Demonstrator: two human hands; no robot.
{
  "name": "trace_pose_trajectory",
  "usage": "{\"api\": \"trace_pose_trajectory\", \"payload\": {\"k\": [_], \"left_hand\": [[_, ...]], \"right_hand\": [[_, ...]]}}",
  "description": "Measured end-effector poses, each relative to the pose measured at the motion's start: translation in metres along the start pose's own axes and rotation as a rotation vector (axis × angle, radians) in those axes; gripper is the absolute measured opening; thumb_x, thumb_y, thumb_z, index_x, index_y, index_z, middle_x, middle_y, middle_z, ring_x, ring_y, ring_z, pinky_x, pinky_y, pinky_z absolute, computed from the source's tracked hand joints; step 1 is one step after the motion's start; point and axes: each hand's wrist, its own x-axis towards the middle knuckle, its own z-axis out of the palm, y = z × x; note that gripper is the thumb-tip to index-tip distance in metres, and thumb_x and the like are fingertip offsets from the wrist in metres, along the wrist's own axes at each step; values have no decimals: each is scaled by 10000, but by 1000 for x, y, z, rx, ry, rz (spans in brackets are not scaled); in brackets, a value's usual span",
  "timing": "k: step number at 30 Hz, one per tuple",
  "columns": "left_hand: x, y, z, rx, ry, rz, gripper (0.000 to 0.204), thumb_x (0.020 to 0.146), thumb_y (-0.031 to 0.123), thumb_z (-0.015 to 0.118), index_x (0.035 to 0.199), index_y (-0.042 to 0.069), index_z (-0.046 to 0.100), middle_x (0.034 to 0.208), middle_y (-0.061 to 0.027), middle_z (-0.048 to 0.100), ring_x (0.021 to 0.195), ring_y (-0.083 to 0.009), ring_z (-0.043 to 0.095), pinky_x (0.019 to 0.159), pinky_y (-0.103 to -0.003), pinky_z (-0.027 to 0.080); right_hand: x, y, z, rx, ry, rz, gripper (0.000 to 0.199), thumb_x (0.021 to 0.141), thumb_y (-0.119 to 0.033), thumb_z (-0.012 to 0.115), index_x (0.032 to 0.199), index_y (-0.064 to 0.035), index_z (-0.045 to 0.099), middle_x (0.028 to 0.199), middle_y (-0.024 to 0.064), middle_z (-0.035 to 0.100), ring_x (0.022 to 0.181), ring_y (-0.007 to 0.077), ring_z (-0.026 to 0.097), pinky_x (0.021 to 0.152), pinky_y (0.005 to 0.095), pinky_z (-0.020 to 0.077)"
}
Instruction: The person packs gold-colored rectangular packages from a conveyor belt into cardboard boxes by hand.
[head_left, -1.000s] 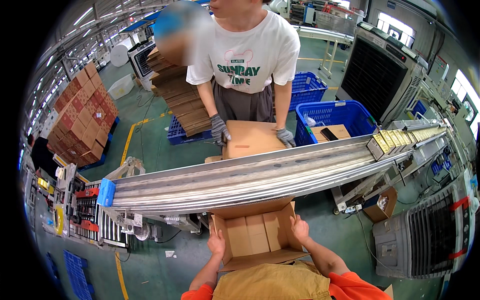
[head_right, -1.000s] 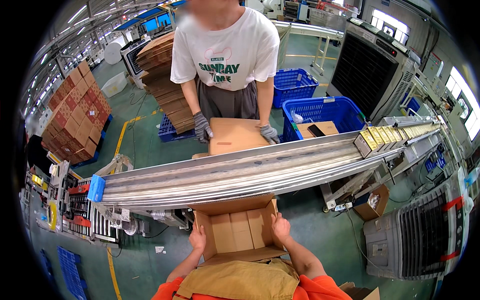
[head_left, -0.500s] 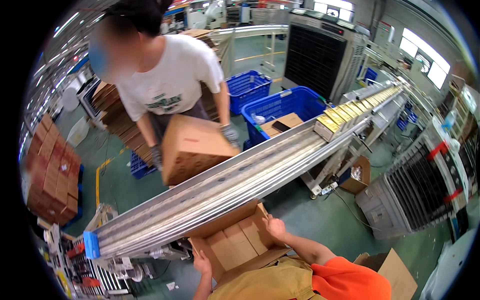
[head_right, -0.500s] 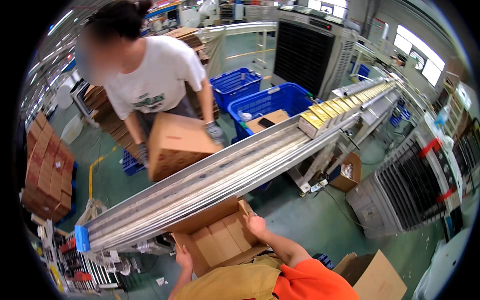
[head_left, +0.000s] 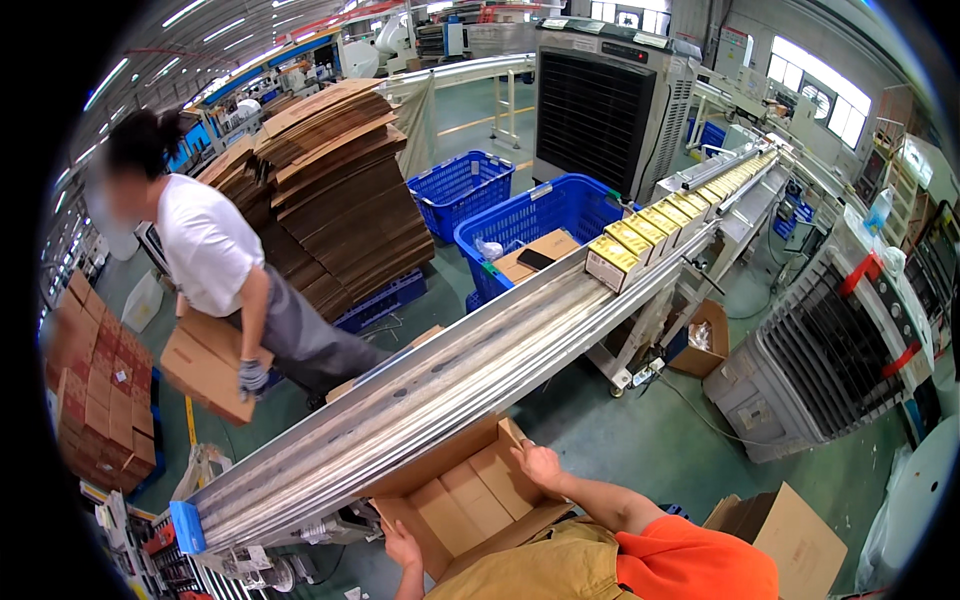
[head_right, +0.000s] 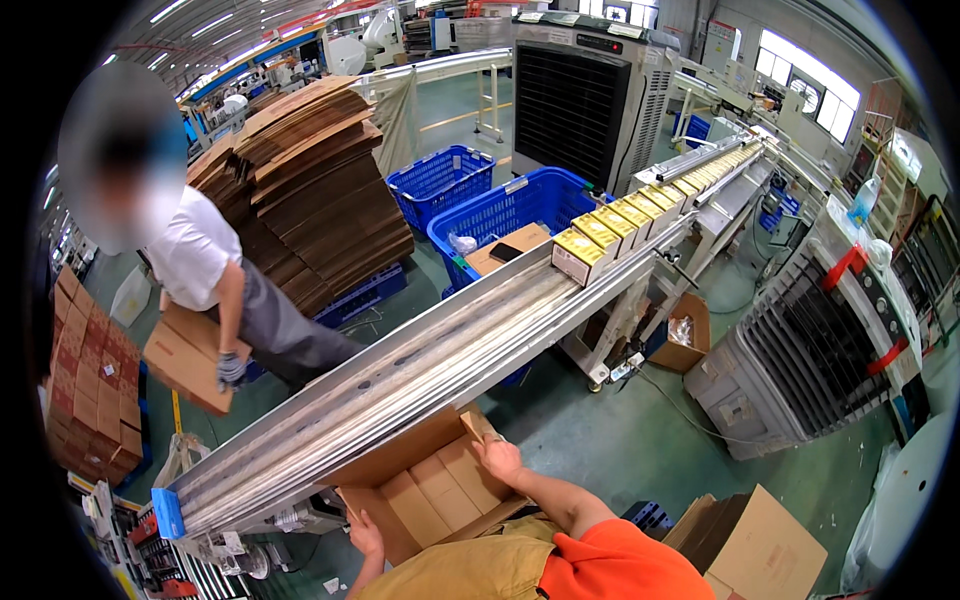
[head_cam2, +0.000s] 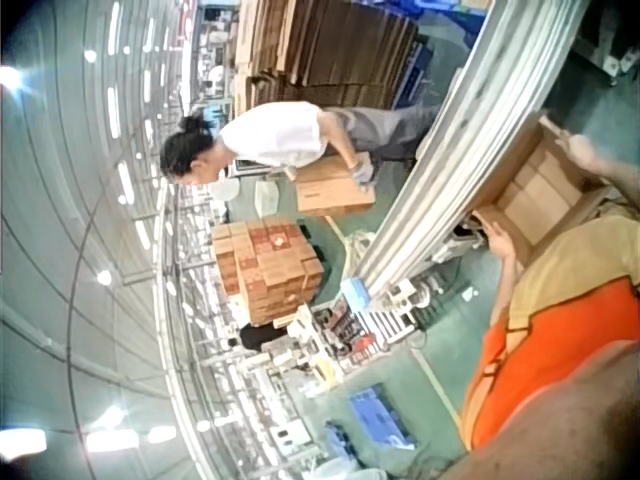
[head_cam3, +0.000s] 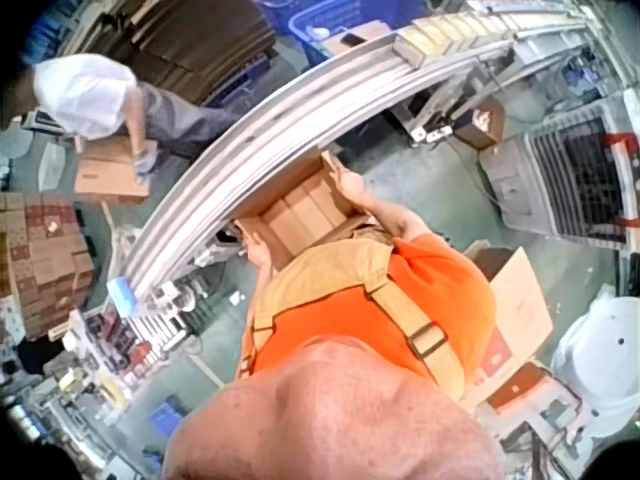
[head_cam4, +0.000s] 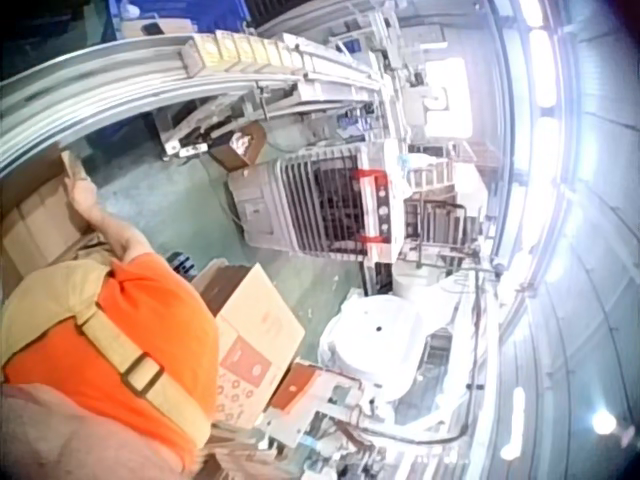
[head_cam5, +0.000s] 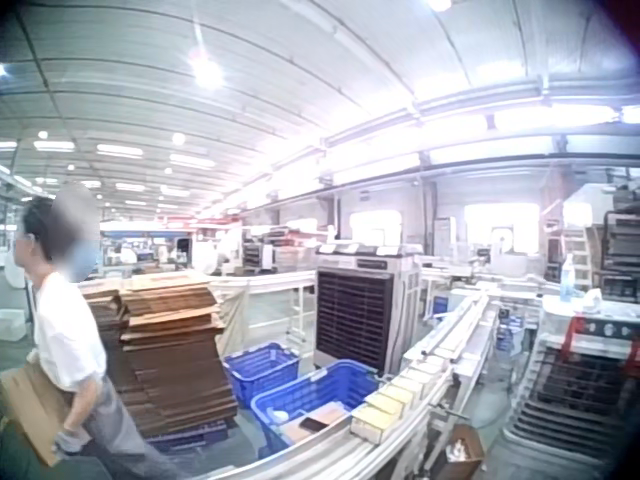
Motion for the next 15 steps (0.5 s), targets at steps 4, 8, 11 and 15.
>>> {"api": "trace_pose_trajectory", "payload": {"k": [4, 8, 11, 15], "left_hand": [[0, -5, -1, 7, 26, 0, 432, 920, 298, 504, 1298, 97, 441, 929, -255, 636, 821, -448, 600, 696, -510, 465], [1, 4, -6, 75, -14, -21, 444, 917, 307, 511, 1299, 93, 439, 929, -253, 637, 815, -446, 601, 689, -510, 466], [1, 1, -5, 114, -10, -22, 449, 916, 304, 514, 1303, 89, 439, 923, -252, 637, 810, -443, 602, 685, -506, 469], [9, 7, -3, 72, -11, 69, 480, 913, 313, 515, 1306, 53, 423, 893, -261, 638, 816, -444, 604, 690, -509, 467]], "right_hand": [[4, -9, -15, -15, -141, 56, 452, 912, -453, 476, 1031, -26, 563, 836, 262, 633, 797, 419, 620, 693, 505, 495], [50, 24, -68, 182, 148, -139, 331, 886, -327, 561, 1001, -20, 611, 924, 218, 643, 855, 390, 616, 732, 450, 498], [103, 41, -165, 46, 649, -295, 114, 844, -114, 596, 890, -11, 612, 843, 180, 596, 816, 350, 560, 711, 408, 471], [171, 85, -267, -246, 702, -284, 201, 699, 12, 547, 894, -8, 589, 849, 155, 574, 846, 334, 527, 760, 423, 457]]}}
